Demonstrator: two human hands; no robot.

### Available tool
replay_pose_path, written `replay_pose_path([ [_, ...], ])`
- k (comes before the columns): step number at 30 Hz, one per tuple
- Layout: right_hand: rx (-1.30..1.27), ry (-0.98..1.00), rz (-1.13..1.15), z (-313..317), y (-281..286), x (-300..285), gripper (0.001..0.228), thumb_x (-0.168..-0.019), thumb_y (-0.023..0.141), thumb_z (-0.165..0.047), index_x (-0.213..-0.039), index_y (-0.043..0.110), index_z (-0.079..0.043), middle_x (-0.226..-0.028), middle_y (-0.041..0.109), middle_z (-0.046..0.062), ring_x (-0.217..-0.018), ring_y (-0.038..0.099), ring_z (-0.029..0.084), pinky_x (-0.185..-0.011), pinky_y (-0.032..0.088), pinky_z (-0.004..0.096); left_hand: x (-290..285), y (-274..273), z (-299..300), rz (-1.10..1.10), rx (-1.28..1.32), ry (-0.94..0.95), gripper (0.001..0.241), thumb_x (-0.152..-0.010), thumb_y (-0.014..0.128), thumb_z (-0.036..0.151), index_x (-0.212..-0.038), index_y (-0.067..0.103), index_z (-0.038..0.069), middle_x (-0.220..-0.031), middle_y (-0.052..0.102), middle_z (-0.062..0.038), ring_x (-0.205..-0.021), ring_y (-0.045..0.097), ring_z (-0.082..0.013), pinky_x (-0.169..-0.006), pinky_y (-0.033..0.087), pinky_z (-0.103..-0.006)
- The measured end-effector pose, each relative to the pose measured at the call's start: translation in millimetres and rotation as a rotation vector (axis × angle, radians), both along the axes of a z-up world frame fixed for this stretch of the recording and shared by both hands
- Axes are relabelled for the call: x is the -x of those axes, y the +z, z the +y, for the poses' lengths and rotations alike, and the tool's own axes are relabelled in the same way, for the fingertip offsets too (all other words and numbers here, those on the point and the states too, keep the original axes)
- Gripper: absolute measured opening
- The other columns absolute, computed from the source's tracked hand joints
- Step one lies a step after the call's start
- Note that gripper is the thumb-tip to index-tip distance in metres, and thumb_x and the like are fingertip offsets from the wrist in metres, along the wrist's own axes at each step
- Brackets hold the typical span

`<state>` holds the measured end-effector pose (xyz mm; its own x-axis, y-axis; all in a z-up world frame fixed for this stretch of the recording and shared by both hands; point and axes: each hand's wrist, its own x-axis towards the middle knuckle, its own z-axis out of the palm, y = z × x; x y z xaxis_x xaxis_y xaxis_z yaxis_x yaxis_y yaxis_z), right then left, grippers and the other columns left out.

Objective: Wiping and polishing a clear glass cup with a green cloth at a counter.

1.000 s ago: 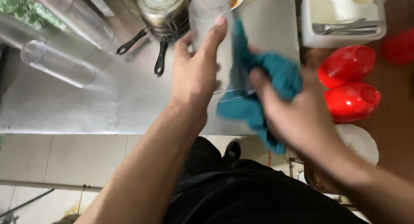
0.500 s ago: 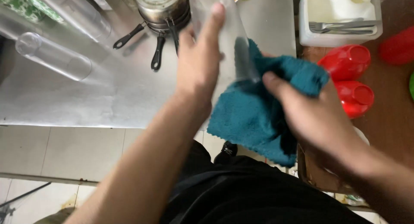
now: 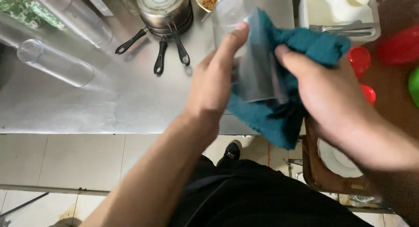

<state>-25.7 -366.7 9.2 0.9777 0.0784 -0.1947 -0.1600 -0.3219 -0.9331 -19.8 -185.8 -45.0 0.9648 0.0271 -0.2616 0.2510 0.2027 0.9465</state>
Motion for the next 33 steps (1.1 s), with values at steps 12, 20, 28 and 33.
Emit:
replay_pose_path([
  [12,-0.024,0.144,-0.058,40,-3,-13,0.024,-0.103,0.058,-0.023,-0.117,0.069,-0.007,-0.106,0.071,-0.001,-0.099,0.065,0.009,-0.086,0.055,0.03,5,0,58,0.076,0.133,-0.137,0.118,-0.079,0.072,0.082,-0.165,0.03,0.013,-0.144,0.047,-0.023,-0.122,0.055,-0.0393,-0.093,0.054,-0.052],
  [20,0.086,0.176,-0.009,94,19,15,0.031,-0.106,0.06,-0.023,-0.132,0.074,-0.015,-0.093,0.071,0.002,-0.08,0.063,0.014,-0.068,0.053,0.034,-7,12,111,0.04,0.001,0.099,0.128,-0.07,0.079,0.073,-0.162,0.025,0.002,-0.148,0.043,-0.024,-0.128,0.05,-0.0389,-0.093,0.056,-0.055],
  [28,-0.183,0.059,-0.137,177,23,-20,0.02,-0.105,0.063,-0.02,-0.117,0.065,-0.004,-0.11,0.068,-0.002,-0.101,0.064,0.009,-0.086,0.054,0.03,-9,14,165,-0.001,0.144,0.08,0.13,-0.068,0.089,0.069,-0.153,0.024,-0.006,-0.135,0.059,-0.03,-0.119,0.069,-0.0404,-0.094,0.058,-0.0504],
  [33,0.185,0.159,-0.382,227,37,11,0.024,-0.098,0.064,-0.013,-0.121,0.065,-0.007,-0.114,0.069,0.001,-0.101,0.065,0.011,-0.085,0.054,0.03,-23,34,222,0.055,-0.037,0.068,0.116,-0.072,0.081,0.068,-0.15,0.034,-0.003,-0.133,0.056,-0.026,-0.122,0.063,-0.0387,-0.094,0.056,-0.0564],
])
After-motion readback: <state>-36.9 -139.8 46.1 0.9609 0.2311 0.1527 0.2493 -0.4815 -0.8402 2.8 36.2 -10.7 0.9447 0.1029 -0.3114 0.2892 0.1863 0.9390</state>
